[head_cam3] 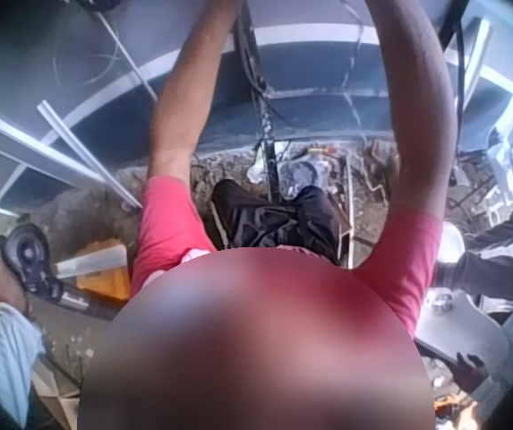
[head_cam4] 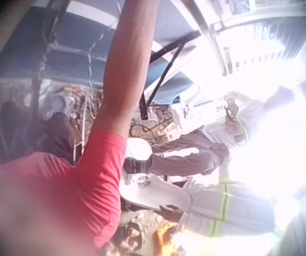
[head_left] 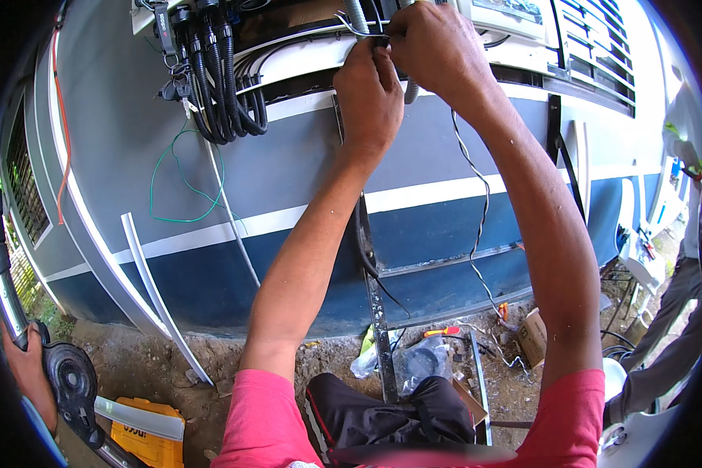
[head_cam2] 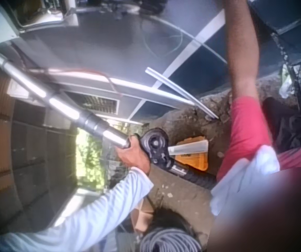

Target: The person uses a cordless drill to secure a metal frame to a wall-mounted electrical panel. They then route a flexible conduit and a white wire through the frame, feed the wire into the panel, and connect it to the internal circuitry.

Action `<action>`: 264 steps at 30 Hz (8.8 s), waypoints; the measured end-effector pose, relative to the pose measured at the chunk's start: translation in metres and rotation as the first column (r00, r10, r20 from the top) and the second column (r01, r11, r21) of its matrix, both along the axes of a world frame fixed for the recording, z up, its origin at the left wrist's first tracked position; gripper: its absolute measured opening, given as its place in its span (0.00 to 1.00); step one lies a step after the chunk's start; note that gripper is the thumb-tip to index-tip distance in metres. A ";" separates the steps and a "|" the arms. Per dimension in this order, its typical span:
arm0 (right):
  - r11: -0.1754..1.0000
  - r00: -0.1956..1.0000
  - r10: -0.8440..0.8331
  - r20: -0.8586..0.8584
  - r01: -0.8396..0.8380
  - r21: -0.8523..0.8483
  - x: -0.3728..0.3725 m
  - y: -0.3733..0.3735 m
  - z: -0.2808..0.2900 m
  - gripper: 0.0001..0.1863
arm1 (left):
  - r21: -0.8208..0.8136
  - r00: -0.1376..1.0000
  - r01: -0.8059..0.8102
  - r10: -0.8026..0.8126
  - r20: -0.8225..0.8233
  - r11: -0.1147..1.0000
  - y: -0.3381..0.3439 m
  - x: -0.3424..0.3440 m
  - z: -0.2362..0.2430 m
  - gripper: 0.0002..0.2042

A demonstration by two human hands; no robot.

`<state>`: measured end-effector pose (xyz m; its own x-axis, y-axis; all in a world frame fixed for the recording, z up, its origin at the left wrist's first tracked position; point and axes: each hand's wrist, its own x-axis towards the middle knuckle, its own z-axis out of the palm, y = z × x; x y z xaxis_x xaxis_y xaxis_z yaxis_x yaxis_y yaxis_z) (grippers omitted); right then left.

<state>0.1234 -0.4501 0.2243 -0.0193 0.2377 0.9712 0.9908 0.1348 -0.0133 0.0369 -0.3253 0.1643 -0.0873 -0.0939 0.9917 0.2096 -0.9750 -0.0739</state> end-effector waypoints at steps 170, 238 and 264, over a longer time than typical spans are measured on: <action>0.883 0.919 0.325 -0.221 -0.211 0.419 -0.001 0.064 -0.083 0.13 | -0.657 0.607 0.531 -0.781 -0.147 0.535 0.012 -0.023 0.055 0.10; 0.875 0.862 0.438 -0.257 -0.343 0.342 0.010 0.016 -0.057 0.15 | -0.445 0.864 0.498 -0.471 0.178 0.744 0.017 0.002 0.083 0.08; 0.829 0.793 0.521 -0.317 -0.382 0.408 0.023 0.026 -0.066 0.16 | -0.327 0.982 0.092 -0.140 -0.126 0.940 0.020 -0.018 0.062 0.08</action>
<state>0.1469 -0.4242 0.1581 0.3555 -0.0099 0.9346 0.7275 0.6308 -0.2700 0.0192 -0.3058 0.2262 0.0691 0.2310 0.9705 0.1038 -0.9692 0.2233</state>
